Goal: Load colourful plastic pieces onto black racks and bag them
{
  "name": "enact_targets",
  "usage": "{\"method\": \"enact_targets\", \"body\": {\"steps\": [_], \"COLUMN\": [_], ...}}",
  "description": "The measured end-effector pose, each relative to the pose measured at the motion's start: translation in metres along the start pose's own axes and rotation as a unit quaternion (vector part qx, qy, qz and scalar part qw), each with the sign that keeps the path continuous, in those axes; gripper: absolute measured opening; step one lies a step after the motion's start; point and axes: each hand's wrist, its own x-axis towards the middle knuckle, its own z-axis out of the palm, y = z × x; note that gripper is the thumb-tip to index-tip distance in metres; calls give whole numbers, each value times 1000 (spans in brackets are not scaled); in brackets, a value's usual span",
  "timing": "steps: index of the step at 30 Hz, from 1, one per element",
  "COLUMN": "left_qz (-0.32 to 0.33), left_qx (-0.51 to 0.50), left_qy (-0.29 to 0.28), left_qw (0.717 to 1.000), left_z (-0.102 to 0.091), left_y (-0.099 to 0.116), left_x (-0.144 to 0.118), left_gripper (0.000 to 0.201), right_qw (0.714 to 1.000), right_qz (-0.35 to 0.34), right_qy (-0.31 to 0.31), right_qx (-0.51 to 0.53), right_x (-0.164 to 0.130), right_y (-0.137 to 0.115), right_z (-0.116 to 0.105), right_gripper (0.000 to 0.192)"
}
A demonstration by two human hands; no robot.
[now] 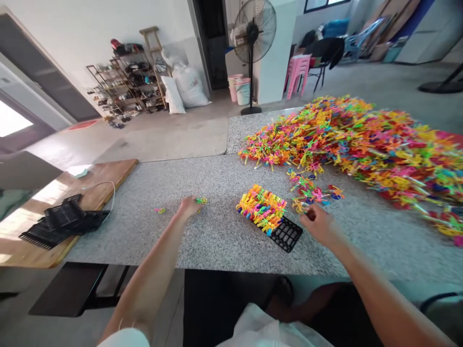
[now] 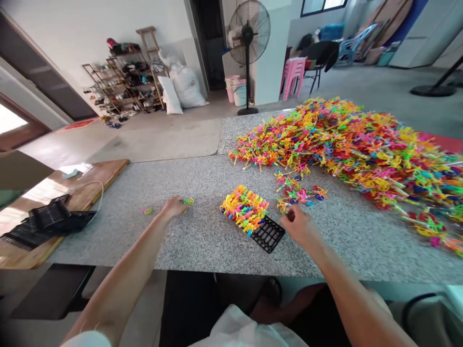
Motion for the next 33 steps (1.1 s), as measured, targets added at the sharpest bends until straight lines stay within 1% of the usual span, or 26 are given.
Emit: {"method": "enact_targets", "body": {"steps": [1,2,3,5,6,8,9,10,12,14,16,17,19,23,26,29,31,33], "left_qz": [-12,-20,-24,-20,-11,16,34,48,56,42,20,11,0,-13,-19,-15,-6,12], "left_qx": [-9,-22,-40,-80,-112,-204,-295,-378,-484,-537,-563,-569,-574,-555,-542,-527,-514,-497], "left_qy": [-12,-24,-36,-61,-75,-110,-131,-154,-199,-237,-264,-273,-281,-302,-309,-305,-301,-295], "left_qw": [1000,999,998,995,991,973,946,912,850,809,783,776,770,775,781,793,803,816], "left_z": [-2,-4,-5,-2,2,13,20,27,42,54,62,65,68,70,70,70,69,70], "left_y": [0,1,2,7,12,26,36,46,68,89,104,109,115,119,123,127,129,129], "left_x": [-6,-14,-23,-49,-65,-101,-120,-138,-172,-198,-214,-218,-222,-224,-227,-232,-236,-240], "left_gripper": [20,27,32,35,37,42,44,47,48,47,46,46,46,50,51,51,51,48], "right_qw": [997,987,969,913,882,832,810,791,753,721,698,690,678,663,662,676,696,723], "right_qz": [19,32,42,61,73,106,121,134,150,158,162,164,168,178,175,154,132,107], "right_qy": [7,6,-2,-26,-37,-71,-92,-113,-137,-145,-148,-148,-144,-137,-139,-140,-135,-129], "right_qx": [75,158,244,402,463,540,566,587,625,658,681,689,701,714,715,707,693,670], "right_x": [-9,-20,-32,-59,-71,-92,-99,-104,-108,-108,-107,-107,-108,-112,-115,-118,-121,-124], "right_y": [-7,-15,-25,-48,-60,-86,-98,-109,-125,-134,-136,-136,-133,-125,-121,-117,-114,-111], "right_z": [-3,-4,-5,0,4,16,22,27,36,40,39,38,35,30,28,28,27,26], "right_gripper": [16,18,20,24,26,32,35,37,40,39,38,37,36,35,35,35,36,37]}}
